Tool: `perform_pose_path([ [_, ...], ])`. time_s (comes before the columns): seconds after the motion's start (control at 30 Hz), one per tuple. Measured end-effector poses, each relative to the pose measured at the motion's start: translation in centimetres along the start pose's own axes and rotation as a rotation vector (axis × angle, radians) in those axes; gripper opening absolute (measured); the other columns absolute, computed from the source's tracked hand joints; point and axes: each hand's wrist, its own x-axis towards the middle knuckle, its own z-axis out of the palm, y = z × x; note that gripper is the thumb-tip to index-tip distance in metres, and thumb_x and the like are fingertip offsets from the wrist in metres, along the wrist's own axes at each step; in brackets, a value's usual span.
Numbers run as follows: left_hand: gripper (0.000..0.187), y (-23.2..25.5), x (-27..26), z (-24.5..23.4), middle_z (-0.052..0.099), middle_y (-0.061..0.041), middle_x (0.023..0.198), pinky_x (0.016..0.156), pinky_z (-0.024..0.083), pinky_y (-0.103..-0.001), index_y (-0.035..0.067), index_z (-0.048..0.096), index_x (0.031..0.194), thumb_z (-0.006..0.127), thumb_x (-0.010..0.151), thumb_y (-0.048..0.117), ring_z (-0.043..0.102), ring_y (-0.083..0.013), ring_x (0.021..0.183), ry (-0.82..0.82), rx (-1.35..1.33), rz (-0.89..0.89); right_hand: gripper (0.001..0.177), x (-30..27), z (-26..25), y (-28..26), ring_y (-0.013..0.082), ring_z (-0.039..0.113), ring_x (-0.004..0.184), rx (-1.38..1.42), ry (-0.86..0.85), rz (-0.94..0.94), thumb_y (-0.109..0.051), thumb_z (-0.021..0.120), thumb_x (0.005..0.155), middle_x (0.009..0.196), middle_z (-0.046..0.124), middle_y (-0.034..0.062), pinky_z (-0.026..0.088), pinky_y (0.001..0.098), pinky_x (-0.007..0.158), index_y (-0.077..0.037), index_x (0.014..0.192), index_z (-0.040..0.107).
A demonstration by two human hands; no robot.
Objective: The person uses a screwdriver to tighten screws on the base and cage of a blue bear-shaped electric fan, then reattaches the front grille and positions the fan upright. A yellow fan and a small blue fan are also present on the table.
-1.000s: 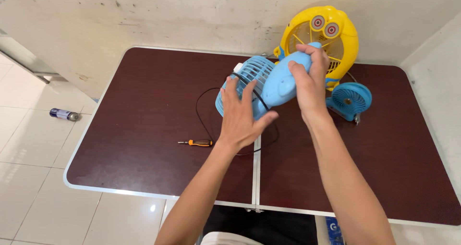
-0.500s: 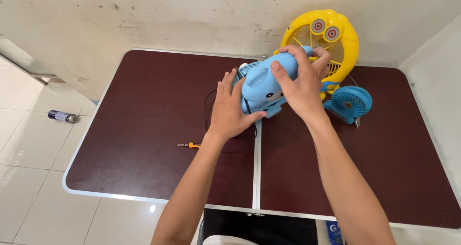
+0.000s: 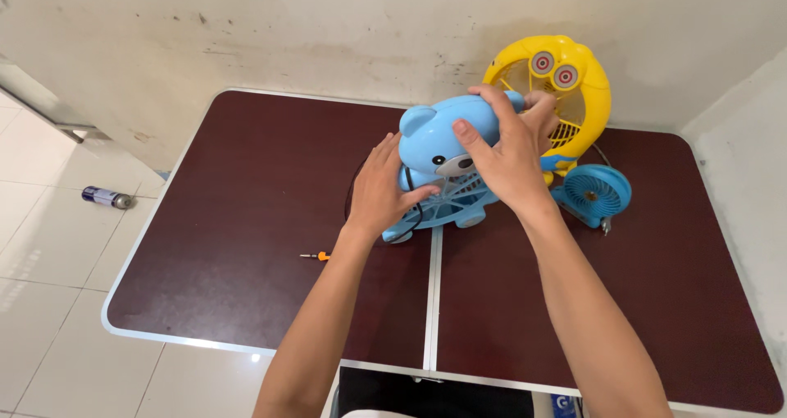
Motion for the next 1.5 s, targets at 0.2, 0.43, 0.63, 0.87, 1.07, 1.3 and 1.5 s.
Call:
perform_pose_path([
  [0.2, 0.088, -0.2, 0.2, 0.3, 0.060, -0.020, 0.139, 0.107, 0.046, -0.050, 0.000, 0.051, 0.141, 0.087, 0.075, 0.045, 0.051, -0.0412, 0.137, -0.002, -0.002, -0.063, 0.051, 0.5, 0.2, 0.4, 0.0391, 0.035, 0.118, -0.020, -0.013, -0.033, -0.054, 0.070, 0.100, 0.123, 0.034, 0.0189, 0.030, 0.0573, 0.108, -0.024, 0.141, 0.063],
  [0.43, 0.074, -0.7, 0.4, 0.6, 0.065, -0.015, 0.134, 0.101, 0.050, -0.049, 0.003, 0.056, 0.137, 0.087, 0.079, 0.036, 0.055, -0.0389, 0.134, 0.022, 0.017, -0.050, 0.052, 0.6, 1.3, 1.3, 0.0375, 0.035, 0.122, 0.048, 0.017, -0.060, -0.052, 0.070, 0.102, 0.126, 0.034, 0.0183, 0.029, 0.0548, 0.113, -0.023, 0.144, 0.061],
  [0.63, 0.069, -1.7, 0.9, 0.1, 0.062, -0.016, 0.138, 0.101, 0.050, -0.047, 0.005, 0.058, 0.134, 0.088, 0.078, 0.034, 0.057, -0.0365, 0.129, 0.031, -0.052, -0.082, 0.083, 0.0, 2.9, 4.3, 0.0325, 0.036, 0.132, 0.281, 0.061, -0.133, -0.046, 0.070, 0.104, 0.143, 0.034, 0.0182, 0.030, 0.0478, 0.120, -0.006, 0.163, 0.027],
  [0.87, 0.076, -2.9, 1.3, -1.1, 0.063, -0.011, 0.138, 0.102, 0.044, -0.048, 0.007, 0.054, 0.144, 0.085, 0.080, 0.035, 0.057, -0.0362, 0.127, -0.047, -0.069, -0.074, 0.071, -2.9, 4.4, 7.3, 0.0320, 0.047, 0.135, 0.524, -0.208, 0.012, -0.044, 0.063, 0.102, 0.145, 0.049, 0.0183, 0.036, 0.0443, 0.118, -0.003, 0.154, 0.040],
  [1.07, 0.073, -3.6, 1.3, -1.1, 0.045, -0.011, 0.159, 0.104, 0.040, -0.048, 0.011, 0.052, 0.146, 0.080, 0.085, 0.039, 0.050, -0.0347, 0.132, -0.064, -0.036, -0.097, 0.068, -3.8, 3.8, 7.0, 0.0365, 0.039, 0.149, 0.489, -0.359, -0.056, -0.031, 0.065, 0.101, 0.160, 0.042, 0.0216, 0.029, 0.0442, 0.121, 0.001, 0.155, 0.038],
  [1.3, 0.067, -4.1, -0.2, -0.8, 0.045, -0.012, 0.156, 0.110, 0.032, -0.052, 0.012, 0.050, 0.146, 0.078, 0.088, 0.032, 0.047, -0.0347, 0.137, -0.031, -0.101, -0.147, 0.080, -4.4, 2.4, 6.7, 0.0326, 0.044, 0.142, 0.311, -0.469, 0.132, -0.015, 0.078, 0.082, 0.152, 0.046, 0.0203, 0.036, 0.0422, 0.114, 0.000, 0.150, 0.040],
  [1.5, 0.061, -4.5, -2.0, -0.9, 0.057, -0.014, 0.147, 0.111, 0.038, -0.049, 0.012, 0.050, 0.148, 0.076, 0.093, 0.021, 0.052, -0.0351, 0.135, 0.038, -0.283, -0.171, 0.080, -5.7, 2.3, 6.2, 0.0366, 0.055, 0.132, 0.224, -0.374, 0.214, -0.012, 0.081, 0.080, 0.142, 0.057, 0.0242, 0.044, 0.0421, 0.107, 0.002, 0.148, 0.041],
])
